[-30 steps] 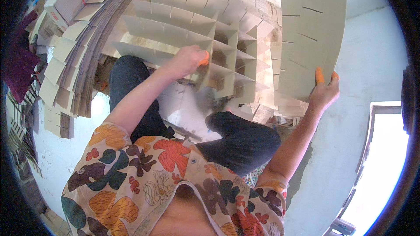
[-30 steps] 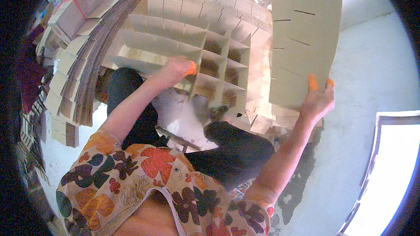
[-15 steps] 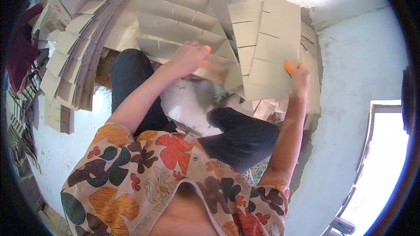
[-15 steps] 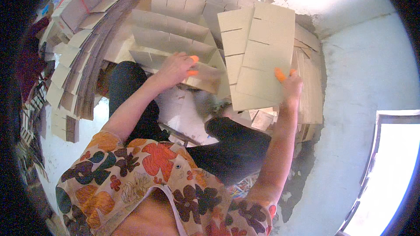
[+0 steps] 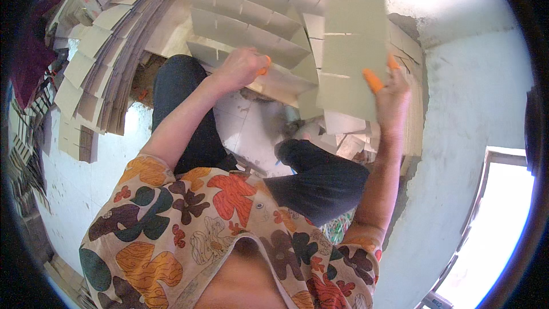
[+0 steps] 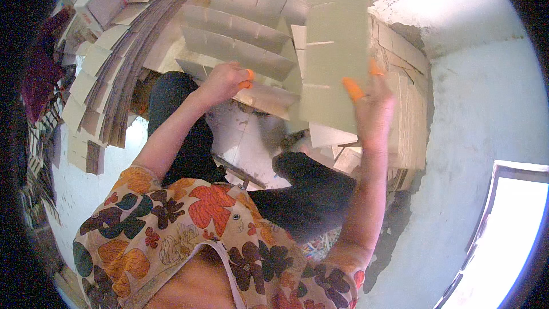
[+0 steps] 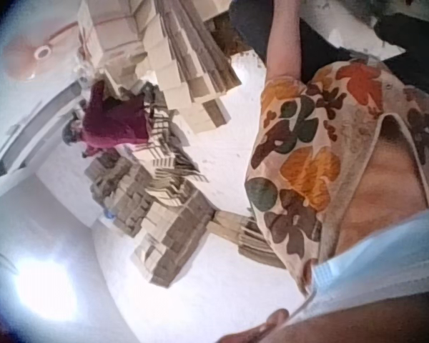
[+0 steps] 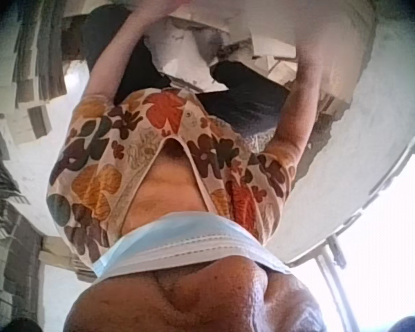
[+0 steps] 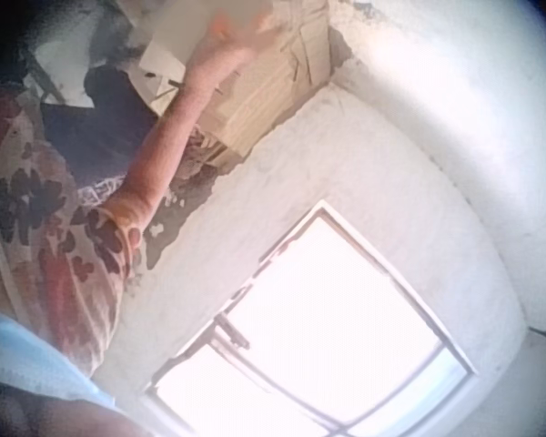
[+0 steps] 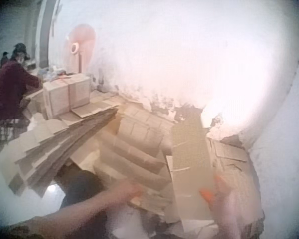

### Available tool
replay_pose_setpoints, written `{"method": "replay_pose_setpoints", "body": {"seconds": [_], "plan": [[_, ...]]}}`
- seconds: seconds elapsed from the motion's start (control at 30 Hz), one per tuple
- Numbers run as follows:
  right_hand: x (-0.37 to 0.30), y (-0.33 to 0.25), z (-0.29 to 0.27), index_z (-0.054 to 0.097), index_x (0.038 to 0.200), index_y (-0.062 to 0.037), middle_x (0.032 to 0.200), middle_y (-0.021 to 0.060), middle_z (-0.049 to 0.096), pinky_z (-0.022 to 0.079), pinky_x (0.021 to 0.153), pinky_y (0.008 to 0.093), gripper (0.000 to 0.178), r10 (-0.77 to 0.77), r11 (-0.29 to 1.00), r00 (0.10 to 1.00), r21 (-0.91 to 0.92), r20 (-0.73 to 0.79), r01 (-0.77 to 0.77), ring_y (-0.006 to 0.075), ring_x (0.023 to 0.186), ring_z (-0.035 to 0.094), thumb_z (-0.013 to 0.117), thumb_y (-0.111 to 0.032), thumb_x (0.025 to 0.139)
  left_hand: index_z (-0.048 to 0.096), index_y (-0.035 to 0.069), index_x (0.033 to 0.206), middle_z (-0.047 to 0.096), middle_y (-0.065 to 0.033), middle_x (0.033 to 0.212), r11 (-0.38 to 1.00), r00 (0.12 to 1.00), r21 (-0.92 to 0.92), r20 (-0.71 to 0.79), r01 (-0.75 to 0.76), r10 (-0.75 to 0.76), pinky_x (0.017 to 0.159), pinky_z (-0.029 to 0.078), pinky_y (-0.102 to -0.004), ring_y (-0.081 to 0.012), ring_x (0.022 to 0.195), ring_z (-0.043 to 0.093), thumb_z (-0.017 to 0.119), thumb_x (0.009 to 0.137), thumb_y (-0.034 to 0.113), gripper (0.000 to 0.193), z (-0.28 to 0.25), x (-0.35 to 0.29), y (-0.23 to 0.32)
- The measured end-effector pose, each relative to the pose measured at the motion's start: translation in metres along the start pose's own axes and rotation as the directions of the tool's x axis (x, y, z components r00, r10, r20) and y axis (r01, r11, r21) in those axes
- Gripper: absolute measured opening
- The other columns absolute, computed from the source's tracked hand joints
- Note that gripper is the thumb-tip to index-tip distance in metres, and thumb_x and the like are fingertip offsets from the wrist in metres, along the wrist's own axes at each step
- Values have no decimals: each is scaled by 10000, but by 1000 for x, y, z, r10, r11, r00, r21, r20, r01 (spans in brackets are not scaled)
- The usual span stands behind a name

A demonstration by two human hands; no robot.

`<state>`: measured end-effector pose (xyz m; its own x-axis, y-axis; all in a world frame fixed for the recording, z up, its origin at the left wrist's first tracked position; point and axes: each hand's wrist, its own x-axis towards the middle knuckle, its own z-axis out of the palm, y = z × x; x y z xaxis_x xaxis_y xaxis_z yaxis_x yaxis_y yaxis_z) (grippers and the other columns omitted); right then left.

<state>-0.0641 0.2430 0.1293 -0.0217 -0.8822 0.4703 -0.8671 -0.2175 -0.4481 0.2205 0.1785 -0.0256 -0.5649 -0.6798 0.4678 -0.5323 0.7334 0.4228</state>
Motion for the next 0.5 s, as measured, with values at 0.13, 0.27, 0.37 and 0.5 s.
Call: {"method": "replay_pose_setpoints", "body": {"seconds": [0.13, 0.27, 0.37, 0.5], "plan": [[1, -11, 38, 453, 1304, -37, 911, 216, 637, 504, 643, 341, 634, -109, 992, 991, 80, 79, 103, 269, 735, 640, 716, -58, 728, 543, 58, 687, 576, -118, 658, 999, 999, -31, -33, -21, 20, 568, 466, -421, -333, 650, 578, 623, 705, 105, 95, 10, 1, -2], [4, -23, 56, 442, 1311, -39, 855, 234, 630, 496, 607, 348, 647, -69, 994, 980, 101, 187, 51, 303, 677, 634, 711, -34, 723, 544, 55, 706, 574, -130, 668, 1000, 1000, -16, -13, -3, 3, 562, 467, -422, -339, 670, 583, 613, 704, 93, 79, 4, 1, 3], [10, -46, 56, 431, 1334, -54, 1090, 176, 632, 492, 755, 280, 689, 150, 988, 923, -24, 353, -151, 150, 868, 628, 723, 9, 713, 545, 51, 720, 572, -139, 676, 1000, 1000, 0, -8, 9, -9, 567, 469, -425, -343, 680, 586, 614, 707, 95, 83, 3, 1, 4], [9, -25, 75, 447, 1313, -35, 1084, 195, 625, 503, 731, 289, 676, -42, 997, 961, 79, 274, 21, 180, 862, 645, 718, 38, 698, 548, 50, 736, 569, -145, 683, 1000, 1000, -18, 9, 6, -6, 577, 471, -430, -347, 693, 588, 608, 723, 99, 79, 5, 2, 3]]}}
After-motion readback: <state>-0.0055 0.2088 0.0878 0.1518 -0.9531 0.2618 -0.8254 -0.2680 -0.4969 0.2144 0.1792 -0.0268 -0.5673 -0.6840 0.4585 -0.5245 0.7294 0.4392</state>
